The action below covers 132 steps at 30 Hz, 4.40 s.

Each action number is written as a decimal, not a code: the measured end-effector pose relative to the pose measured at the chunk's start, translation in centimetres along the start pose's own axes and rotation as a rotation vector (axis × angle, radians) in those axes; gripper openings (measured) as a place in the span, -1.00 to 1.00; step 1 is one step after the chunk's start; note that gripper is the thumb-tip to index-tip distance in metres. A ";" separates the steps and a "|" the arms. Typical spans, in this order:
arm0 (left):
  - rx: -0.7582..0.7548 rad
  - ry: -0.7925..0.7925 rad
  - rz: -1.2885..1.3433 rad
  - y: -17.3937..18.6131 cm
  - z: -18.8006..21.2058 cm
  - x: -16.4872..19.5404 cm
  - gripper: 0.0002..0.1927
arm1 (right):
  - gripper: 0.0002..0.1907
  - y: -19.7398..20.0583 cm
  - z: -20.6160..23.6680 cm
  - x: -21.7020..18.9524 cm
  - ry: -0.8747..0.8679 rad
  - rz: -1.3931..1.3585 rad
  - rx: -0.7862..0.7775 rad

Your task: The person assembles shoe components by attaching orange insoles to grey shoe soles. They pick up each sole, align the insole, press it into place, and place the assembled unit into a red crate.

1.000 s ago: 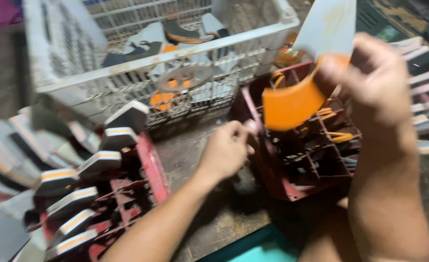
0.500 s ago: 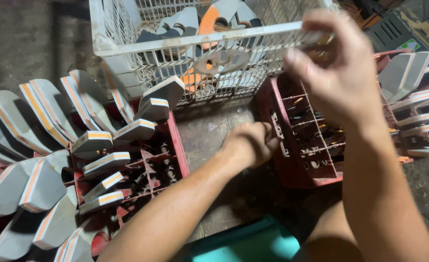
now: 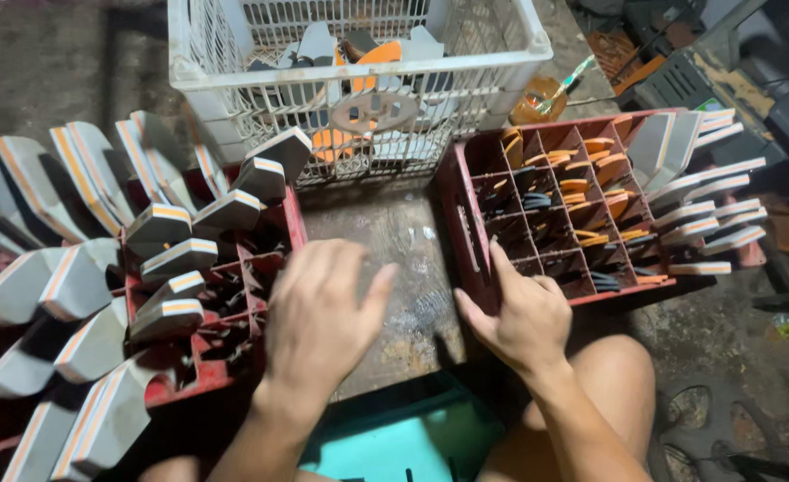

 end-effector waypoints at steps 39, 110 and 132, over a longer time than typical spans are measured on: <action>0.399 0.049 -0.232 -4.2 6.2 3.1 -0.74 | 0.13 -3.7 0.6 -7.9 0.352 -0.514 -0.310; 0.285 -0.224 0.202 2.4 3.1 2.3 -0.47 | -0.69 11.0 -9.5 -2.3 0.158 -0.639 0.368; -0.471 0.484 1.271 -7.5 3.0 0.1 -0.67 | -0.69 6.5 -8.2 2.0 -0.005 -0.456 -0.431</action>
Point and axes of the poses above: each hand's wrist, its own z-axis away from the middle knuckle, its own y-axis out of the back of the hand, x = y × z, the point moved 7 cm from there along -z, towards the middle knuckle, and after that the axes turned 10 degrees about -z, right-handed, at the moved point
